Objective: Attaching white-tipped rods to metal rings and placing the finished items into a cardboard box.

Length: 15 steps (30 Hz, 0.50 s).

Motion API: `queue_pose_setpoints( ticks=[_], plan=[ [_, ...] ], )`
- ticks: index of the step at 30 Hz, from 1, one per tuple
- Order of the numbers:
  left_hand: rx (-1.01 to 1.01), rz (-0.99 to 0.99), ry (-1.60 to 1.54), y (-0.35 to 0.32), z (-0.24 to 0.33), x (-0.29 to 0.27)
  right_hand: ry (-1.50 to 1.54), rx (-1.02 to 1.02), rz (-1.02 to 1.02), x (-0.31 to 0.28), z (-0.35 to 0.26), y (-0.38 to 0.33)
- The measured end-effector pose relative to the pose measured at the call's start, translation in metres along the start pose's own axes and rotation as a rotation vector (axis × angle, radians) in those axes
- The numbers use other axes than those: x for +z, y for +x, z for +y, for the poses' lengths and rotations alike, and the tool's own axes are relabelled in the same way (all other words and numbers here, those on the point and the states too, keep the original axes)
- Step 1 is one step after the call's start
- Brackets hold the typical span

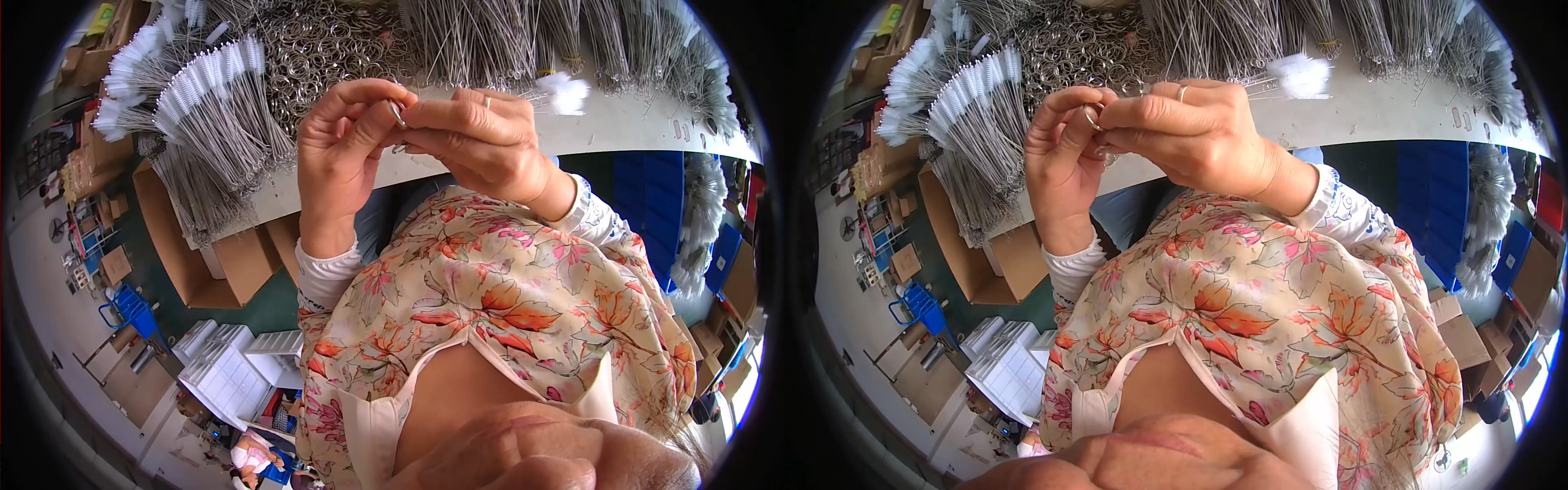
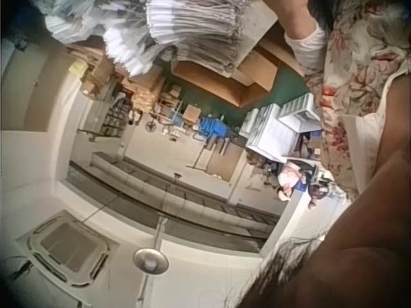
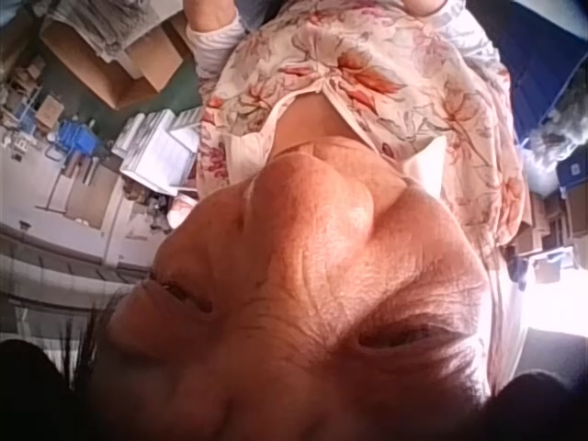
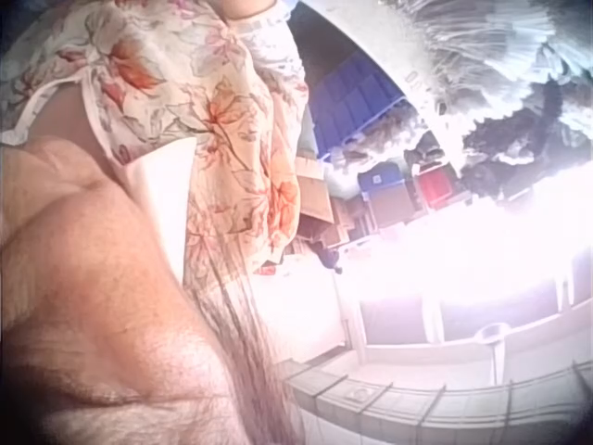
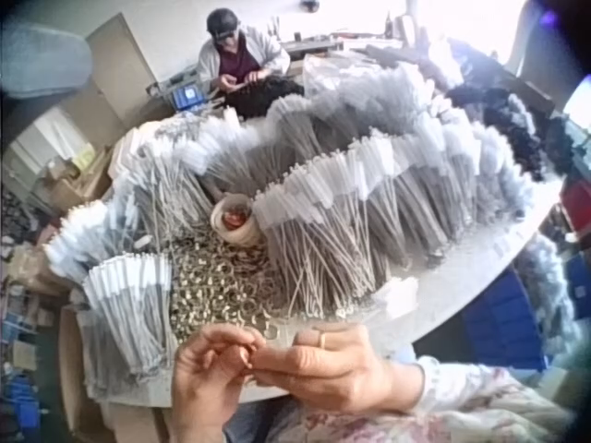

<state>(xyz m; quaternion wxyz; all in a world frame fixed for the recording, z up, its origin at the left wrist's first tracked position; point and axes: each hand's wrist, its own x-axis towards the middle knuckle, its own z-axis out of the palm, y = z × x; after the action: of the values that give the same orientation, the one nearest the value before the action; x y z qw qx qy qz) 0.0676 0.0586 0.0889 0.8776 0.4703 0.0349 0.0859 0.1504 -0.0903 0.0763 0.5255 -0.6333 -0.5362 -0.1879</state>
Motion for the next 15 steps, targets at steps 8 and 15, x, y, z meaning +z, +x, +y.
queue_pose_setpoints(
  ticks=[8, 15],
  plan=[
    [-0.012, -0.010, 0.435, -0.008, 0.026, 0.008, -0.233, -0.250, -0.168, -0.010, 0.005, 0.002],
    [0.378, 0.098, 0.669, -0.016, 0.013, 0.013, 0.373, 0.305, -0.153, -0.017, -0.006, 0.016]
  ],
)
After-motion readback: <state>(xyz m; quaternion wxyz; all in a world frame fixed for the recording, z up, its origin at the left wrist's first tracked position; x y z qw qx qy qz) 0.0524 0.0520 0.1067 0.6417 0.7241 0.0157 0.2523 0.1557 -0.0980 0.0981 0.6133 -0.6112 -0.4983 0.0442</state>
